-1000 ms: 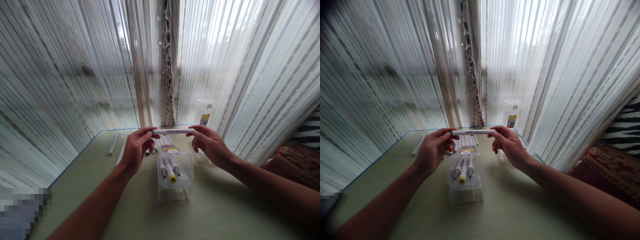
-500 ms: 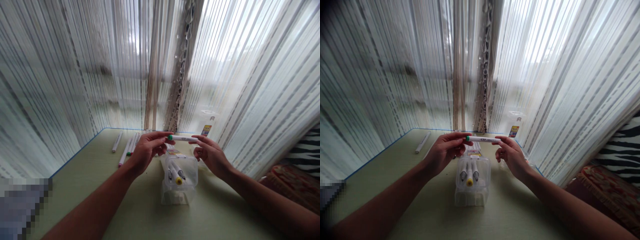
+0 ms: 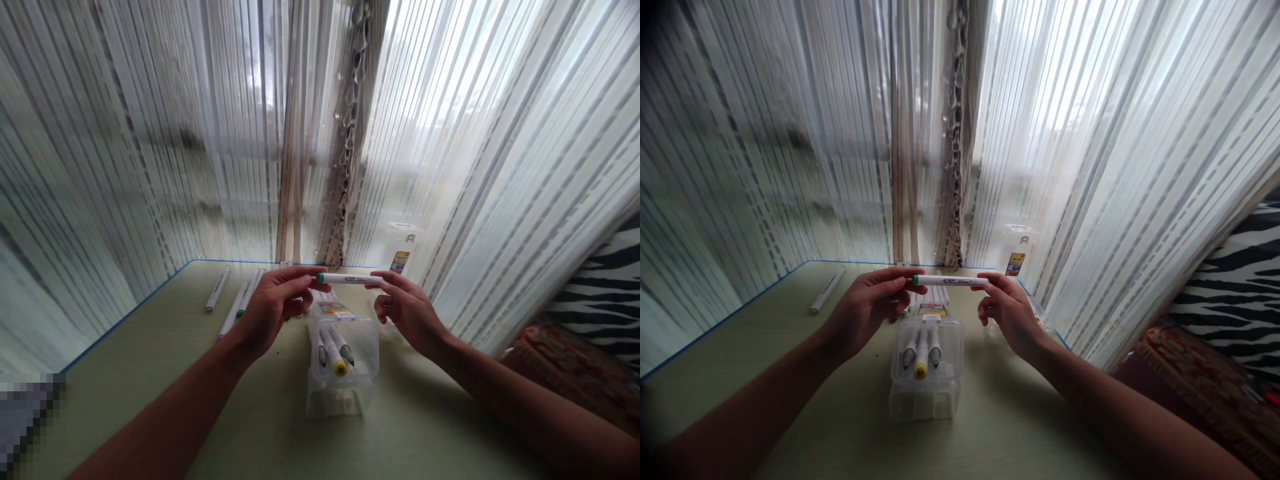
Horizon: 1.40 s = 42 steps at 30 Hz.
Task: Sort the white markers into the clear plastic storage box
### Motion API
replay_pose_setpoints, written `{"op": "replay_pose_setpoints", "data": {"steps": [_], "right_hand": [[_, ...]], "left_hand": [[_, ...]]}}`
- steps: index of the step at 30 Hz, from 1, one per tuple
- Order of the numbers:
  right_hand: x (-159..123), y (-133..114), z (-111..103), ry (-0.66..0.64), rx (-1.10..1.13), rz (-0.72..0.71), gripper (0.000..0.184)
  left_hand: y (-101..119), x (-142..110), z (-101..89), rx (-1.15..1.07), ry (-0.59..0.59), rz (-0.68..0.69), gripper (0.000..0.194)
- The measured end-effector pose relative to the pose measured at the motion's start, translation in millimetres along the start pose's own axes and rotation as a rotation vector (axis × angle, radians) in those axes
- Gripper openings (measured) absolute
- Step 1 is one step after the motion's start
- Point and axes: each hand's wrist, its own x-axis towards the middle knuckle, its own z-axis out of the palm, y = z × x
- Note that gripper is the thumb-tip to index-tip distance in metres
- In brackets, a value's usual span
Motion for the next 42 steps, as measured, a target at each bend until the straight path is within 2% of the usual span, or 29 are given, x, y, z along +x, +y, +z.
{"op": "replay_pose_setpoints", "data": {"steps": [16,27,30,35,39,42], "right_hand": [[-0.6,-1.1,-1.0,0.004,-0.007,0.016,0.029],[-2.9,-4.9,2.2,0.024,-0.002,-0.029,0.028],[-2.2,-2.7,1.5,0.017,-0.029,-0.079,0.027],[-2.2,-1.5,3.8,0.000,-0.107,-0.238,0.027],[-11.4,-6.4,10.7,-0.071,-0.147,-0.362,0.022],[-21.9,-10.0,16.5,-0.153,-0.171,-0.401,0.018]], "left_hand": [[0.5,-0.2,-2.3,-0.026,-0.023,-0.011,0.027],[0.6,0.7,-1.2,-0.006,0.013,-0.001,0.027],[-0.8,1.6,-2.9,0.048,0.031,0.014,0.027],[-5.3,5.2,-9.0,0.177,0.083,0.011,0.028],[-11.1,8.7,-14.1,0.188,0.127,-0.039,0.030],[-14.2,10.0,-15.7,0.203,0.154,-0.089,0.033]]}}
